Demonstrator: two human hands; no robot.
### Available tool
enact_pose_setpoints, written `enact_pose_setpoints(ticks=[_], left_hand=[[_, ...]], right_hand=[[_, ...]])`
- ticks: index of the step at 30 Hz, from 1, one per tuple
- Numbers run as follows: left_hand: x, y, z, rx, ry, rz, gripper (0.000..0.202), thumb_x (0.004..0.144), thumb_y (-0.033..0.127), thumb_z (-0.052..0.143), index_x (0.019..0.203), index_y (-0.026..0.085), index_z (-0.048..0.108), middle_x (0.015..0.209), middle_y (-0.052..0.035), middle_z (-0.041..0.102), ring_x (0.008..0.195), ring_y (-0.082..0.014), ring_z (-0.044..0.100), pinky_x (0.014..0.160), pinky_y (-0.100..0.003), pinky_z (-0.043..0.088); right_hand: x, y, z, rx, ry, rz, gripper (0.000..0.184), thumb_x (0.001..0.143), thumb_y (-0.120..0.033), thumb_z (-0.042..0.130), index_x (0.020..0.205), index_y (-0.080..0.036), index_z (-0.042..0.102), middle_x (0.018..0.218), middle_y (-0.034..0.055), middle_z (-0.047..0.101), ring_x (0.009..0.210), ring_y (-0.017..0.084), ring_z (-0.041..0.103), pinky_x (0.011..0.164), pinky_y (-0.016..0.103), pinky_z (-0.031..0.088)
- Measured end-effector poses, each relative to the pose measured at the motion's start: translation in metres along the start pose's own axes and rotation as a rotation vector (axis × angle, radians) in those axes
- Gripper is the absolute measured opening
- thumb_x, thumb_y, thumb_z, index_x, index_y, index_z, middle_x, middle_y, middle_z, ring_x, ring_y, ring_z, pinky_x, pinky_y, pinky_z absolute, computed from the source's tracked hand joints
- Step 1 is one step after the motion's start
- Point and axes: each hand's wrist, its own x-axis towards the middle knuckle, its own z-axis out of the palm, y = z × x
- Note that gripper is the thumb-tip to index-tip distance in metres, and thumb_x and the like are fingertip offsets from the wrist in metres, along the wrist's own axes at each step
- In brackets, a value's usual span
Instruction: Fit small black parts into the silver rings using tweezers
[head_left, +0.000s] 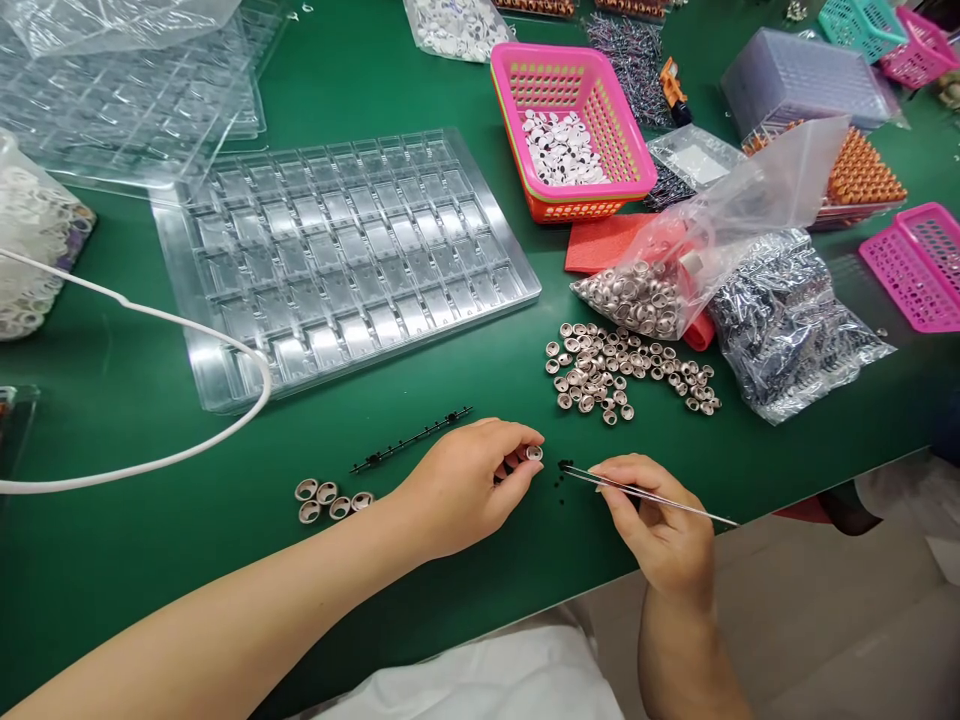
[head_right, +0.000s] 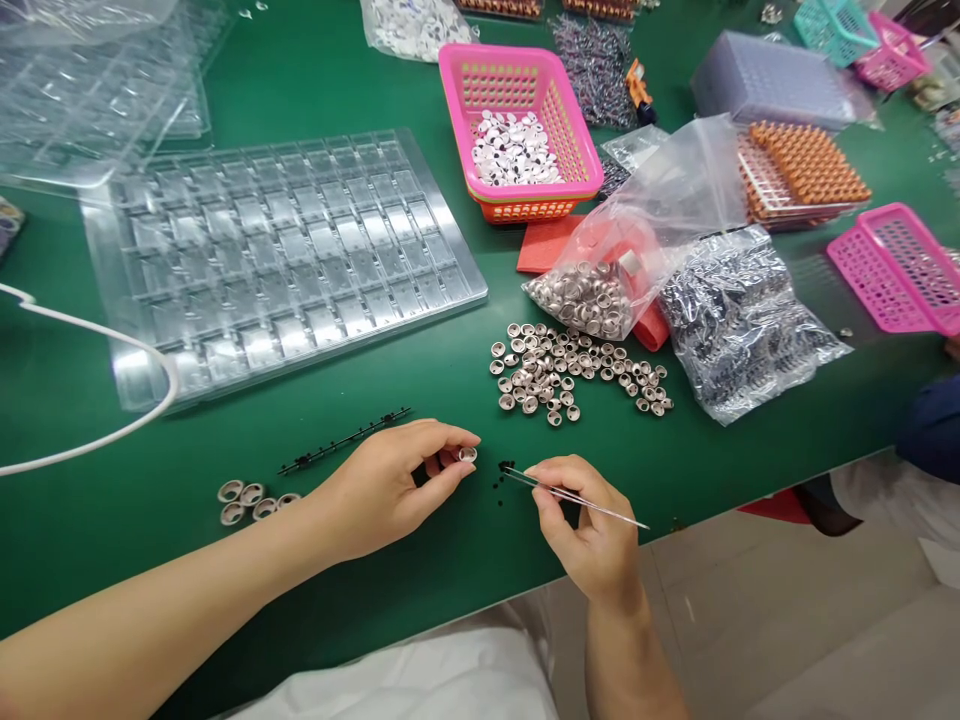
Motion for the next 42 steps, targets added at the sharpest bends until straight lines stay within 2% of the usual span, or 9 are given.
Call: enact_pose_setpoints(ticks=[4,9,11,13,16,18,20,27,42], left_hand=[[0.000,0.000,0.000,-0.006,-0.005,-0.009,0.021,0.091,0.020,0.058,0.108,0.015,0.070,0.087,-0.0049,0.071,0.075,-0.0157,0.066,0.068,-0.026,0.054],[0.000,-0.001,0.000,-0.009,-0.012,-0.030,0.021,0.092,0.023,0.056,0.107,0.016,0.070,0.087,-0.0046,0.072,0.075,-0.0160,0.066,0.068,-0.026,0.054],[0.000,-0.002,0.000,-0.015,-0.016,-0.040,0.022,0.092,0.024,0.056,0.107,0.017,0.070,0.088,-0.0045,0.072,0.075,-0.0159,0.065,0.068,-0.026,0.053],[0.000,-0.002,0.000,-0.025,-0.016,-0.049,0.022,0.092,0.025,0.056,0.107,0.017,0.070,0.089,-0.0045,0.072,0.074,-0.0158,0.065,0.068,-0.026,0.053],[0.000,-0.001,0.000,-0.035,-0.007,-0.067,0.023,0.093,0.027,0.056,0.108,0.017,0.070,0.089,-0.0046,0.073,0.074,-0.0164,0.066,0.067,-0.027,0.053],[0.000,-0.001,0.001,-0.032,-0.001,-0.079,0.024,0.093,0.028,0.055,0.108,0.016,0.070,0.089,-0.0047,0.073,0.074,-0.0171,0.066,0.065,-0.027,0.052],[0.000,-0.001,0.001,-0.027,-0.005,-0.084,0.025,0.093,0.028,0.054,0.108,0.017,0.070,0.088,-0.0046,0.073,0.074,-0.0176,0.066,0.065,-0.028,0.052],[0.002,-0.004,0.002,-0.046,-0.004,-0.068,0.025,0.093,0.029,0.054,0.106,0.016,0.070,0.088,-0.0038,0.073,0.075,-0.0177,0.066,0.067,-0.029,0.052],[0.003,-0.006,0.003,-0.054,0.001,-0.061,0.021,0.092,0.027,0.057,0.107,0.018,0.069,0.092,-0.0040,0.074,0.078,-0.0180,0.068,0.069,-0.028,0.052]], right_hand=[[0.003,-0.002,0.003,0.012,0.026,-0.028,0.019,0.088,-0.012,0.064,0.100,-0.025,0.069,0.093,0.0049,0.072,0.089,0.022,0.067,0.076,0.037,0.055],[0.003,-0.013,-0.003,0.108,0.203,-0.113,0.018,0.095,-0.014,0.051,0.094,-0.023,0.067,0.090,0.0053,0.069,0.091,0.023,0.064,0.079,0.040,0.052],[0.001,-0.019,-0.011,0.021,0.161,-0.137,0.024,0.097,-0.014,0.046,0.100,-0.023,0.069,0.096,0.0070,0.069,0.094,0.023,0.064,0.079,0.039,0.052],[0.002,-0.024,-0.017,-0.163,0.021,-0.156,0.029,0.097,-0.013,0.047,0.113,-0.024,0.068,0.104,0.0083,0.066,0.095,0.023,0.064,0.077,0.038,0.054],[0.007,-0.027,-0.016,-0.439,-0.242,-0.179,0.034,0.096,-0.019,0.056,0.129,-0.026,0.061,0.112,0.0103,0.061,0.096,0.023,0.064,0.078,0.036,0.058],[0.013,-0.024,-0.010,-0.545,-0.302,-0.196,0.040,0.091,-0.029,0.067,0.130,-0.024,0.059,0.111,0.0112,0.061,0.099,0.026,0.063,0.078,0.038,0.059],[0.019,-0.020,-0.002,-0.610,-0.305,-0.221,0.043,0.085,-0.035,0.074,0.124,-0.023,0.061,0.108,0.0107,0.063,0.098,0.027,0.062,0.078,0.040,0.059],[0.029,-0.012,0.012,-0.609,-0.261,-0.270,0.006,0.096,-0.020,0.060,0.101,-0.021,0.062,0.095,0.0063,0.064,0.088,0.021,0.059,0.076,0.035,0.053],[0.028,-0.013,0.005,-0.563,-0.274,-0.177,0.010,0.096,-0.015,0.053,0.092,-0.021,0.059,0.088,0.0037,0.062,0.083,0.018,0.057,0.073,0.031,0.047]])
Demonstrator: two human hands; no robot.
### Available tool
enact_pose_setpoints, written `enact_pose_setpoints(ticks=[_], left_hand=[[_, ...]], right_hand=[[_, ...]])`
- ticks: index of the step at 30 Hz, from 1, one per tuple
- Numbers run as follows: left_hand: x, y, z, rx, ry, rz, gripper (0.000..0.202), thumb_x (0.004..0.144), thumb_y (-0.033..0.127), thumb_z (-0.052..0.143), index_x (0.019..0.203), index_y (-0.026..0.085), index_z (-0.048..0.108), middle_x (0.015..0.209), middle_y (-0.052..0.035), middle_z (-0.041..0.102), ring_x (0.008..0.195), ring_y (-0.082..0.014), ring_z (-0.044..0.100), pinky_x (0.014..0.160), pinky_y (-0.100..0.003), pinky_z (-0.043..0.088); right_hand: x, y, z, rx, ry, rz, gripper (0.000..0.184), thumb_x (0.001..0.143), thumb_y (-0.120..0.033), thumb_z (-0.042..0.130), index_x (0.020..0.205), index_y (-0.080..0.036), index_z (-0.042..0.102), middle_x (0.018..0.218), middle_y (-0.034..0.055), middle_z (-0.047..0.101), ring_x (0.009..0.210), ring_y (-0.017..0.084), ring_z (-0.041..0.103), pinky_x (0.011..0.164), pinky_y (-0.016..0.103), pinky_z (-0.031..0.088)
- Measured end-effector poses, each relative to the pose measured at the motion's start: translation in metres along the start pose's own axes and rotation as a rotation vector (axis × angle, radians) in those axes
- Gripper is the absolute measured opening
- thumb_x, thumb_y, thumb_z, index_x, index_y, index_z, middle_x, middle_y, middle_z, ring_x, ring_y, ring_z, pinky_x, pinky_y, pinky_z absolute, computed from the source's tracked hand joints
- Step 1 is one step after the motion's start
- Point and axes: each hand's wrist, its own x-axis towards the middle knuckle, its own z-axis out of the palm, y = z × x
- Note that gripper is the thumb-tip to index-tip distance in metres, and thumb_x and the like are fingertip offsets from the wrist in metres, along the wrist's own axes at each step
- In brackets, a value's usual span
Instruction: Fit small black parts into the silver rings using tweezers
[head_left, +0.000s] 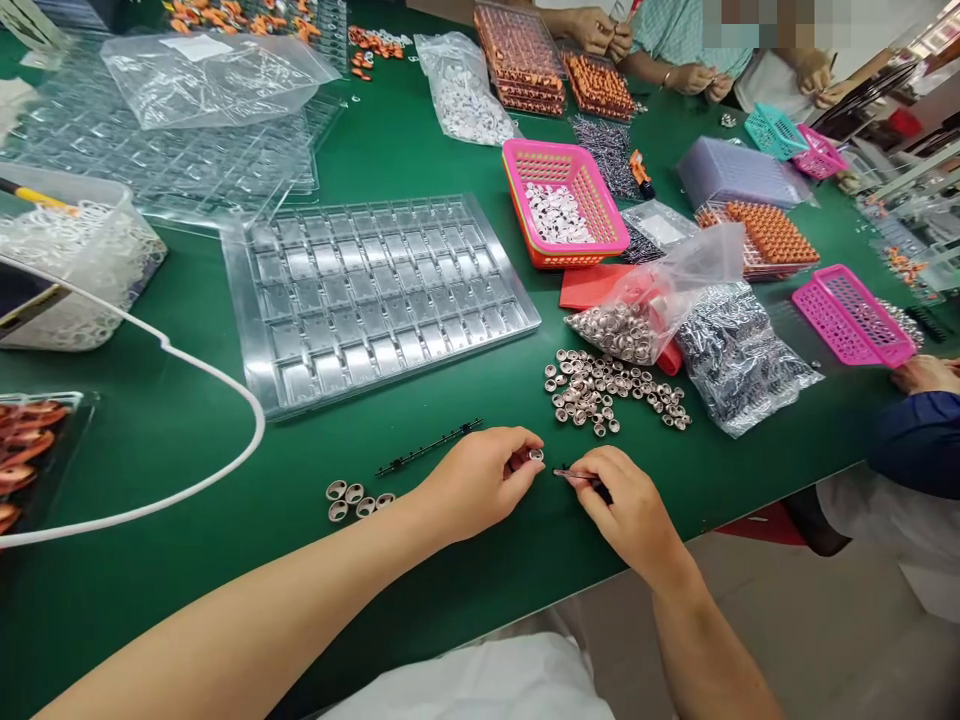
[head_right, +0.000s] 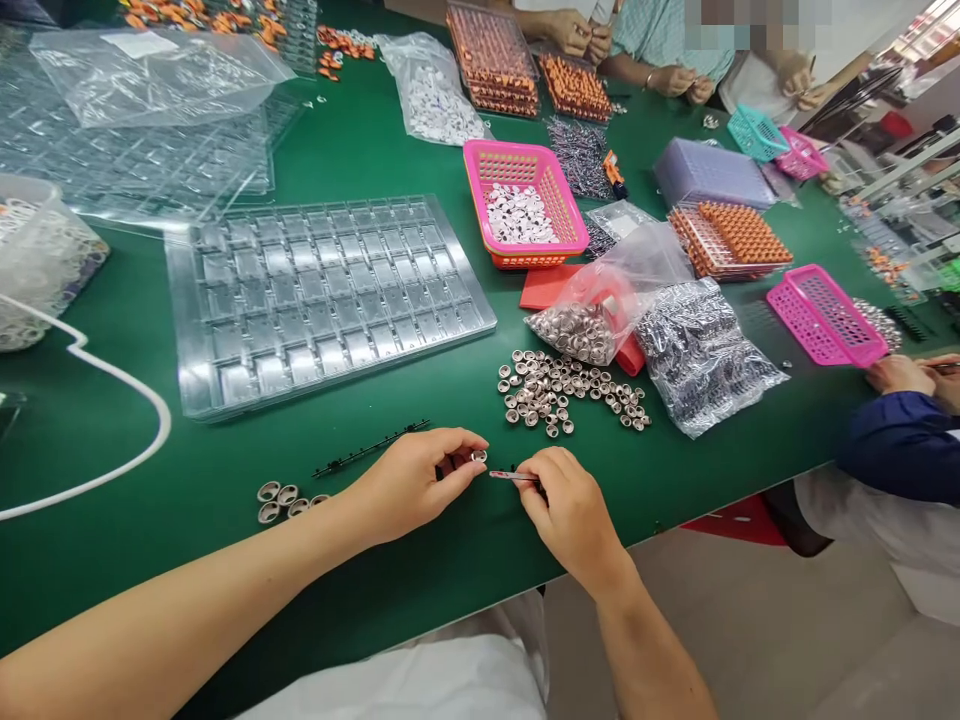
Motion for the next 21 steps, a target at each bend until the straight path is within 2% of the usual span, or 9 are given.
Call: enact_pose_setpoints(ticks=[5,12,17,21], left_hand=[[-0.0003,0.0007,-0.0007,0.005,-0.006,0.000,0.021,0.092,0.027,0.057,0.106,0.018,0.070,0.090,-0.0036,0.074,0.078,-0.0180,0.068,0.068,-0.028,0.052],[-0.0015,0.0032,-0.0023,0.020,-0.015,0.001,0.022,0.092,0.028,0.056,0.106,0.018,0.070,0.091,-0.0041,0.075,0.077,-0.0181,0.068,0.068,-0.028,0.053],[-0.0012,0.0039,-0.0031,0.017,-0.012,-0.004,0.022,0.093,0.028,0.056,0.107,0.018,0.070,0.091,-0.0041,0.075,0.078,-0.0184,0.068,0.068,-0.028,0.053],[-0.0012,0.0033,-0.0032,0.012,-0.019,-0.013,0.021,0.093,0.028,0.056,0.106,0.018,0.070,0.090,-0.0038,0.075,0.078,-0.0180,0.068,0.068,-0.028,0.053]], right_hand=[[-0.0048,-0.0002,-0.0032,0.044,0.015,0.046,0.009,0.096,-0.016,0.053,0.094,-0.021,0.060,0.088,0.0031,0.063,0.082,0.017,0.059,0.072,0.029,0.048],[-0.0048,0.0001,-0.0005,-0.060,0.020,0.004,0.013,0.096,-0.014,0.050,0.094,-0.021,0.061,0.087,0.0043,0.064,0.081,0.018,0.059,0.072,0.031,0.049],[-0.0066,0.0012,-0.0045,0.021,0.088,0.030,0.015,0.094,-0.013,0.051,0.100,-0.022,0.061,0.092,0.0048,0.065,0.081,0.017,0.063,0.070,0.029,0.053],[-0.0094,-0.0002,-0.0059,0.116,0.133,0.072,0.012,0.095,-0.015,0.052,0.097,-0.023,0.062,0.090,0.0039,0.065,0.078,0.015,0.063,0.067,0.027,0.054]])
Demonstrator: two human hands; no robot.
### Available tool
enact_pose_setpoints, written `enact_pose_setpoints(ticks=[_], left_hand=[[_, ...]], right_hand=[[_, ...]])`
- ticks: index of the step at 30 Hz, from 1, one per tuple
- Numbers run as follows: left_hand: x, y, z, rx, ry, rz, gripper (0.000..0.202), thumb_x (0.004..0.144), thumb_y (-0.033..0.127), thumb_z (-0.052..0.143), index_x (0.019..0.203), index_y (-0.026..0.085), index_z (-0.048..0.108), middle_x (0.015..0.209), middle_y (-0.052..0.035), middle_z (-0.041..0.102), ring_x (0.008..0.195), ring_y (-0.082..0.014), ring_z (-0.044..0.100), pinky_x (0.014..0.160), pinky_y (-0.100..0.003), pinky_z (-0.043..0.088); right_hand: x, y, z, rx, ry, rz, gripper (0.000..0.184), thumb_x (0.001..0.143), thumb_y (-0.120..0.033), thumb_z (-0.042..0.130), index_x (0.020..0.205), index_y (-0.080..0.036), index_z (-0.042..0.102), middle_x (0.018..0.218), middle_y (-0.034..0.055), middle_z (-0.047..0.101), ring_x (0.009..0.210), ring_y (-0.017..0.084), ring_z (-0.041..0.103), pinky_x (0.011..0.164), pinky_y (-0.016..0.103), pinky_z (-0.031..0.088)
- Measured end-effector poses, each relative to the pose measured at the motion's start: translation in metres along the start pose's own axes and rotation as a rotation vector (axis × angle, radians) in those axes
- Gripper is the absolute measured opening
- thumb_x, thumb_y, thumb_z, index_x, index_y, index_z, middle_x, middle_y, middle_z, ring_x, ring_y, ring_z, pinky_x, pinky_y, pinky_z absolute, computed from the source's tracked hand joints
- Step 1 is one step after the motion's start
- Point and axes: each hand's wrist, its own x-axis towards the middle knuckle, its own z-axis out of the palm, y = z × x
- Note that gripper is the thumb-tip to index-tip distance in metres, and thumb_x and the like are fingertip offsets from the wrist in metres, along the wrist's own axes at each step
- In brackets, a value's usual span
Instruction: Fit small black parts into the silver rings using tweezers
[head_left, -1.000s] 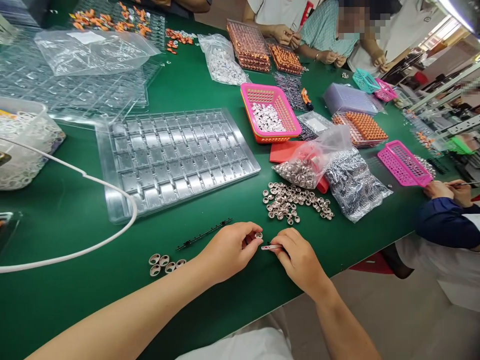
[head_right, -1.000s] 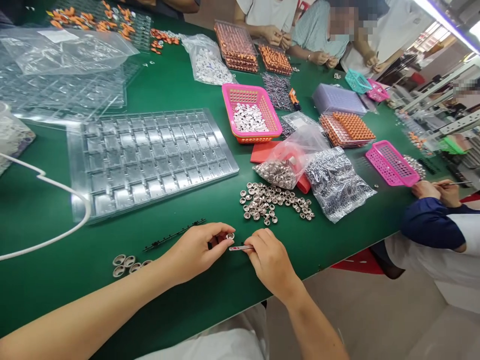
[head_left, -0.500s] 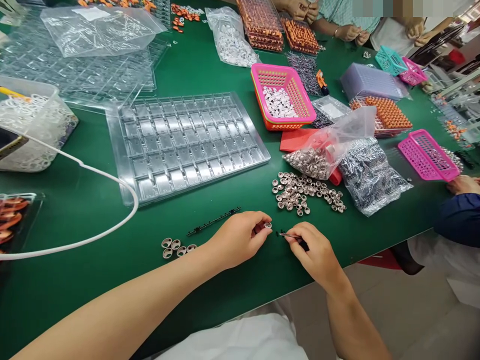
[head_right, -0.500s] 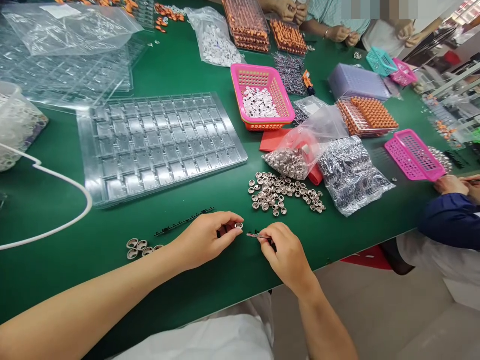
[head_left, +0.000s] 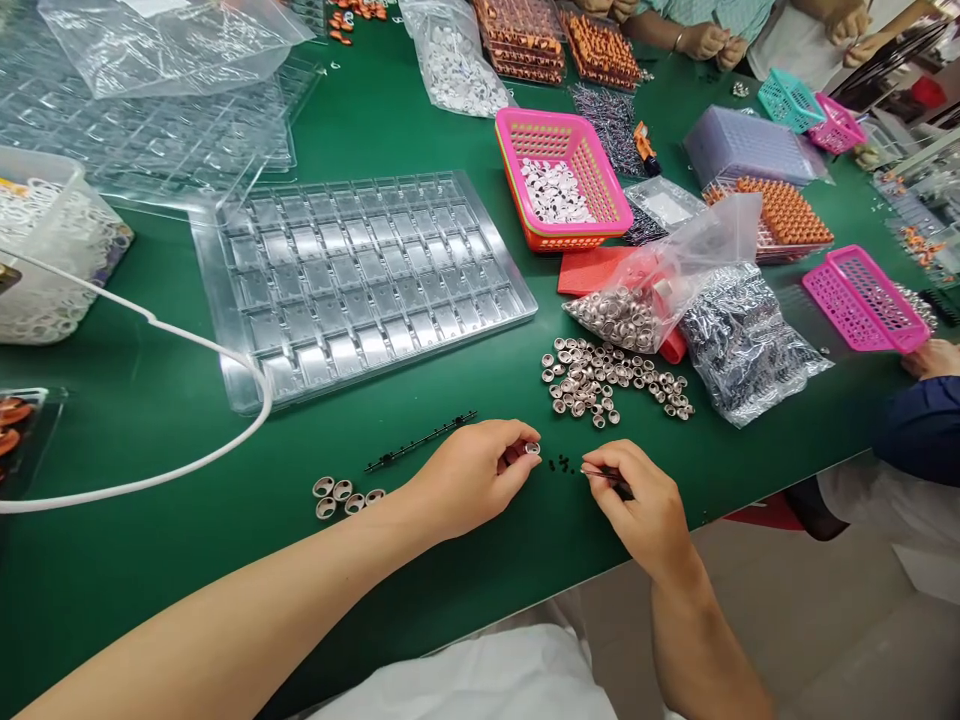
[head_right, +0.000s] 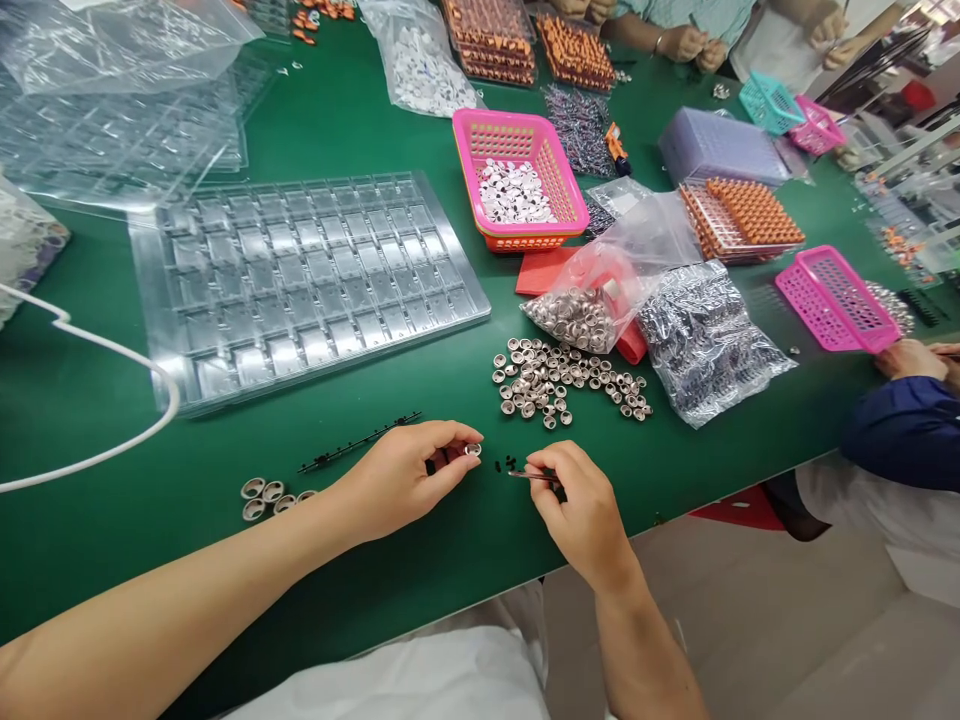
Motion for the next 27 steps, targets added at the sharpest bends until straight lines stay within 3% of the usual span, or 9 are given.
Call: enact_pose_setpoints(ticks=[4,9,22,27], left_hand=[[-0.001,-0.001,0.000,-0.009,-0.016,-0.017,0.023,0.093,0.029,0.056,0.108,0.019,0.069,0.093,-0.0041,0.075,0.078,-0.0177,0.067,0.068,-0.028,0.053],[-0.001,-0.001,0.000,-0.020,-0.012,-0.018,0.023,0.093,0.029,0.057,0.109,0.019,0.070,0.093,-0.0037,0.074,0.077,-0.0170,0.067,0.067,-0.027,0.053],[-0.001,-0.001,0.000,-0.025,0.005,-0.002,0.021,0.091,0.026,0.057,0.107,0.020,0.070,0.091,-0.0031,0.074,0.076,-0.0161,0.067,0.067,-0.026,0.054],[-0.001,-0.001,0.000,-0.032,0.005,0.002,0.020,0.091,0.024,0.057,0.106,0.020,0.071,0.092,-0.0030,0.074,0.076,-0.0157,0.067,0.067,-0.025,0.054]], right_hand=[[-0.002,-0.003,-0.001,0.098,0.072,0.058,0.010,0.095,-0.020,0.055,0.087,-0.022,0.060,0.085,0.0024,0.060,0.071,0.013,0.057,0.060,0.024,0.049],[-0.003,-0.005,0.001,0.222,0.179,0.133,0.007,0.095,-0.024,0.058,0.088,-0.022,0.059,0.086,0.0030,0.058,0.067,0.013,0.052,0.054,0.025,0.044],[-0.001,-0.003,0.006,0.288,0.124,0.159,0.009,0.096,-0.024,0.058,0.096,-0.023,0.067,0.094,0.0057,0.066,0.071,0.014,0.057,0.058,0.027,0.047],[0.000,0.000,0.006,0.528,0.278,0.246,0.018,0.099,-0.028,0.053,0.104,-0.025,0.070,0.094,0.0057,0.070,0.070,0.015,0.059,0.059,0.028,0.049]])
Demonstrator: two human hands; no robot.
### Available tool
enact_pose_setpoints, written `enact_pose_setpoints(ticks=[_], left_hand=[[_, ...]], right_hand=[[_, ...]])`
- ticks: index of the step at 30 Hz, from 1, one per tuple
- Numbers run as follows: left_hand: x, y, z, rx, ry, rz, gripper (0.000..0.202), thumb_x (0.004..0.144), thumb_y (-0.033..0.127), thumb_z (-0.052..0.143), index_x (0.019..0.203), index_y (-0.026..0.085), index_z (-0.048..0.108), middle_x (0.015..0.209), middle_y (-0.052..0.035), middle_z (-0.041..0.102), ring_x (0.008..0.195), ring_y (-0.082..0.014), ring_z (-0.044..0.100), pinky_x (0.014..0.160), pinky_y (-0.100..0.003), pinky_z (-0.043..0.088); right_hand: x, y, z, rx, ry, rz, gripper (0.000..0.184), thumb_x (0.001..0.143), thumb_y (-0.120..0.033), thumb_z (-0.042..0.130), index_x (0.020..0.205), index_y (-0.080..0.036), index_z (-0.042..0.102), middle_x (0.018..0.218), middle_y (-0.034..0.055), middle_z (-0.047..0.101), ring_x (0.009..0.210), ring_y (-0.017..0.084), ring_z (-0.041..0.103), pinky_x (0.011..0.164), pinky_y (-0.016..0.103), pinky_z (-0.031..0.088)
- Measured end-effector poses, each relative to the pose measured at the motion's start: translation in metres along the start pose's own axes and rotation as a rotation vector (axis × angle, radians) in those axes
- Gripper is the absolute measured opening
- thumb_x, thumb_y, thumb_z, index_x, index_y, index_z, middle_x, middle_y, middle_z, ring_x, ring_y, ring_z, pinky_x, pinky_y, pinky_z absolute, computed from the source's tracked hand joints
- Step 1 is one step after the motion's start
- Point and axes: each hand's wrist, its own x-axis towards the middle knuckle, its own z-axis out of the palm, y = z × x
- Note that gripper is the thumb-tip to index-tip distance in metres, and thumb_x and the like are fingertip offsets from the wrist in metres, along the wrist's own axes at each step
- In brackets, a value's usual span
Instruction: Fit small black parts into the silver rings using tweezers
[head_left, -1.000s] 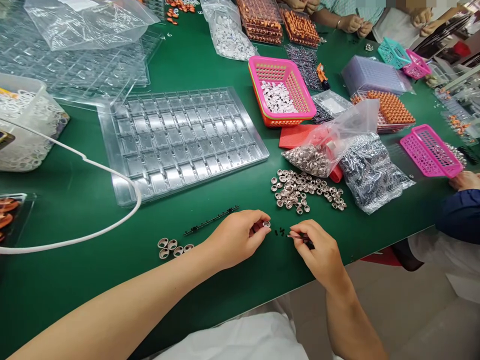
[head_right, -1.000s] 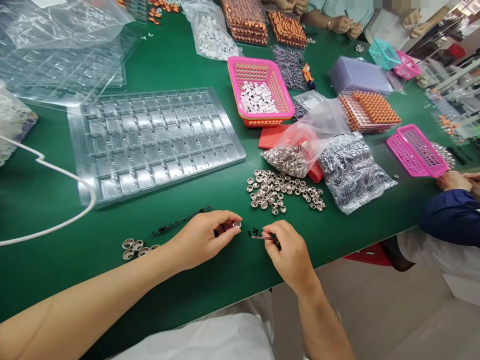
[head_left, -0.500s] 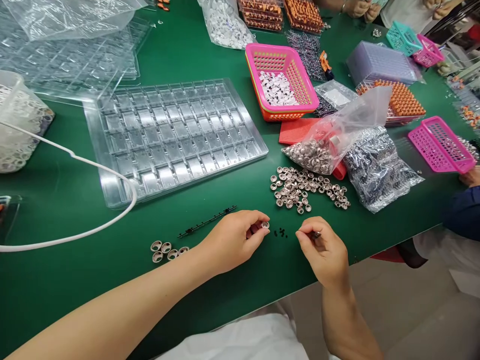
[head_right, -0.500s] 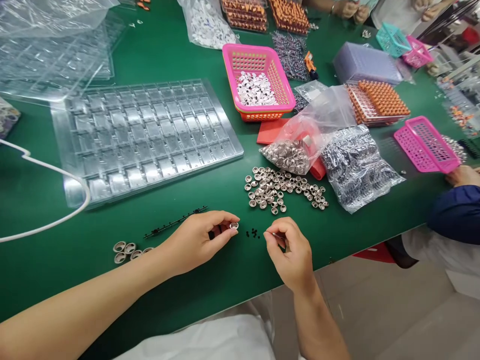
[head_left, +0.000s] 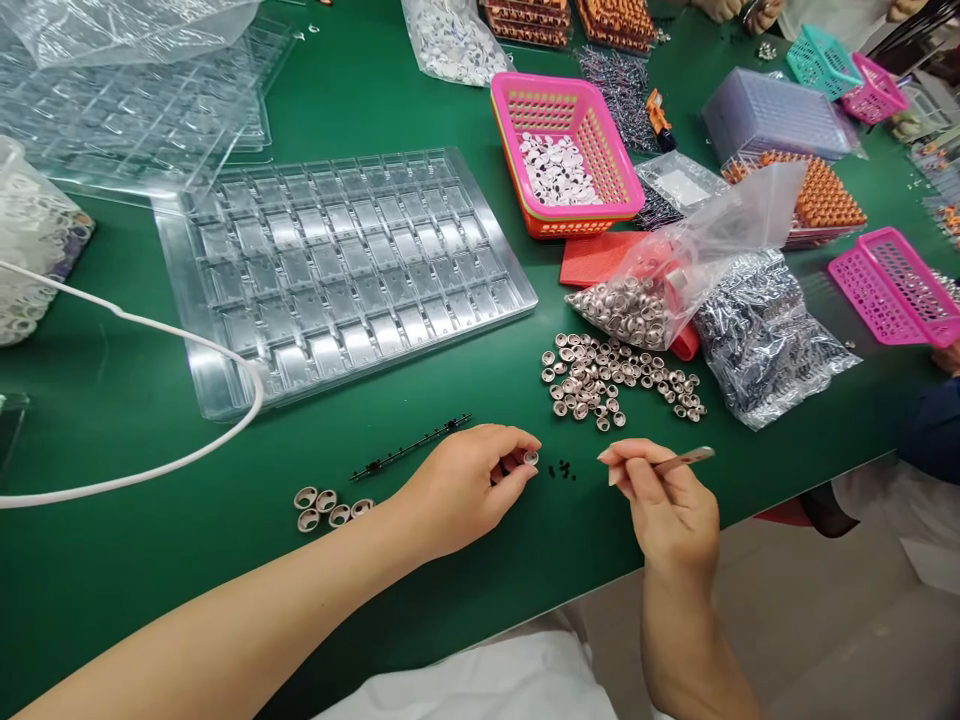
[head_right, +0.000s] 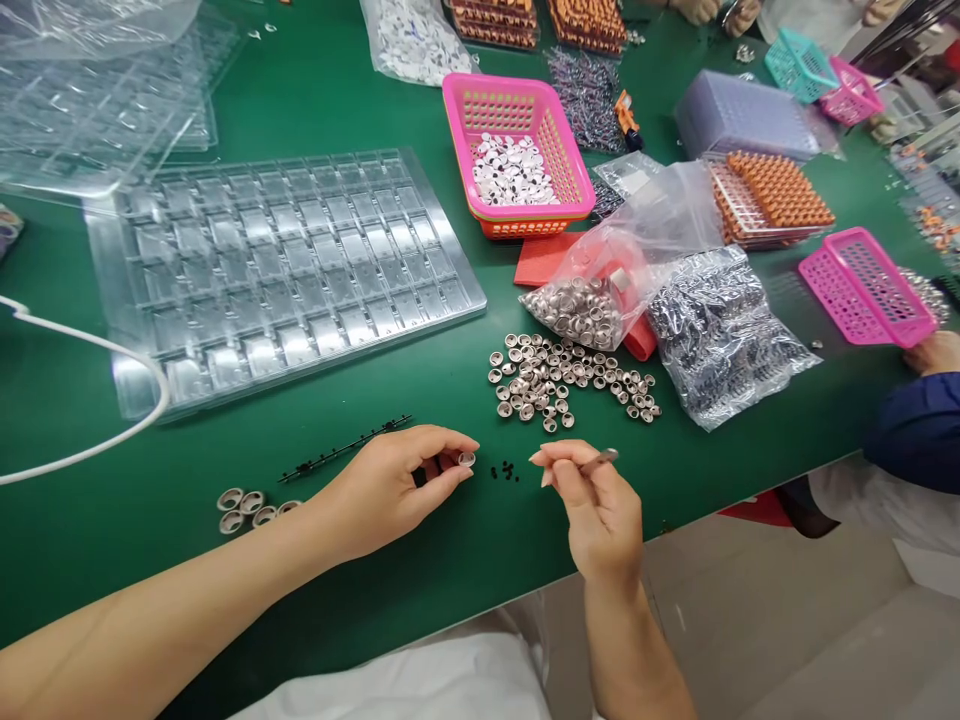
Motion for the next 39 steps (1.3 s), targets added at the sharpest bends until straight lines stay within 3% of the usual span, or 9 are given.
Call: enact_pose_setpoints(ticks=[3,5,8,12,15,19,27,32,39], left_hand=[[0.000,0.000,0.000,0.004,-0.004,-0.003,0.021,0.091,0.023,0.058,0.106,0.020,0.071,0.092,-0.0031,0.074,0.076,-0.0156,0.066,0.068,-0.025,0.054],[-0.001,0.001,-0.001,0.002,-0.005,-0.007,0.021,0.091,0.022,0.058,0.106,0.020,0.071,0.092,-0.0031,0.074,0.076,-0.0156,0.066,0.068,-0.025,0.054],[-0.001,0.002,-0.001,-0.009,-0.014,-0.003,0.020,0.091,0.021,0.058,0.106,0.020,0.072,0.092,-0.0032,0.074,0.077,-0.0155,0.066,0.068,-0.025,0.054],[0.000,0.002,-0.001,-0.013,-0.013,0.015,0.022,0.092,0.021,0.058,0.108,0.019,0.072,0.092,-0.0038,0.073,0.077,-0.0155,0.066,0.070,-0.025,0.054],[0.000,0.002,0.000,-0.004,-0.007,0.013,0.024,0.092,0.021,0.057,0.110,0.018,0.072,0.091,-0.0038,0.073,0.077,-0.0155,0.066,0.070,-0.026,0.054],[0.000,0.001,0.000,0.012,-0.005,0.007,0.022,0.092,0.022,0.057,0.108,0.017,0.071,0.091,-0.0037,0.073,0.076,-0.0154,0.066,0.068,-0.025,0.053],[0.000,0.001,-0.002,0.007,-0.010,0.025,0.021,0.092,0.021,0.057,0.107,0.017,0.071,0.090,-0.0032,0.073,0.076,-0.0146,0.065,0.068,-0.024,0.054],[0.000,0.001,-0.001,-0.006,0.016,0.041,0.020,0.092,0.021,0.059,0.107,0.017,0.071,0.089,-0.0028,0.073,0.073,-0.0132,0.065,0.067,-0.023,0.054],[-0.001,-0.001,-0.001,-0.015,0.020,0.069,0.018,0.092,0.018,0.059,0.106,0.016,0.070,0.087,-0.0023,0.072,0.073,-0.0124,0.065,0.066,-0.022,0.054]], right_hand=[[0.006,0.002,-0.001,0.147,-0.002,-0.074,0.031,0.103,-0.036,0.042,0.098,-0.024,0.071,0.101,0.0099,0.066,0.091,0.022,0.063,0.068,0.036,0.053],[0.008,0.004,-0.002,0.102,0.004,-0.115,0.039,0.103,-0.043,0.037,0.096,-0.023,0.070,0.103,0.0118,0.063,0.106,0.027,0.059,0.077,0.043,0.053],[0.005,0.007,-0.003,0.002,0.015,-0.126,0.045,0.104,-0.048,0.031,0.097,-0.024,0.069,0.094,0.0100,0.057,0.094,0.024,0.059,0.068,0.039,0.052],[-0.004,0.008,-0.010,-0.084,-0.063,-0.098,0.031,0.104,-0.037,0.040,0.104,-0.024,0.069,0.093,0.0068,0.056,0.071,0.016,0.057,0.059,0.032,0.052],[-0.009,0.005,-0.019,-0.213,-0.176,-0.087,0.018,0.099,-0.027,0.052,0.106,-0.025,0.069,0.097,0.0074,0.061,0.082,0.018,0.064,0.065,0.032,0.058],[-0.012,0.001,-0.030,-0.264,-0.283,-0.085,0.021,0.095,-0.018,0.059,0.113,-0.027,0.067,0.106,0.0077,0.064,0.091,0.020,0.069,0.075,0.035,0.063],[-0.021,-0.002,-0.014,-0.214,-0.081,-0.129,0.025,0.088,-0.010,0.067,0.107,-0.027,0.069,0.099,0.0050,0.072,0.088,0.021,0.072,0.076,0.037,0.063],[-0.016,0.001,0.001,-0.215,-0.117,-0.226,0.030,0.086,-0.005,0.067,0.107,-0.027,0.069,0.094,0.0036,0.074,0.089,0.022,0.070,0.075,0.038,0.060],[-0.009,0.006,0.004,-0.194,-0.140,-0.304,0.037,0.082,0.002,0.067,0.108,-0.023,0.069,0.094,0.0040,0.073,0.087,0.021,0.069,0.072,0.037,0.058]])
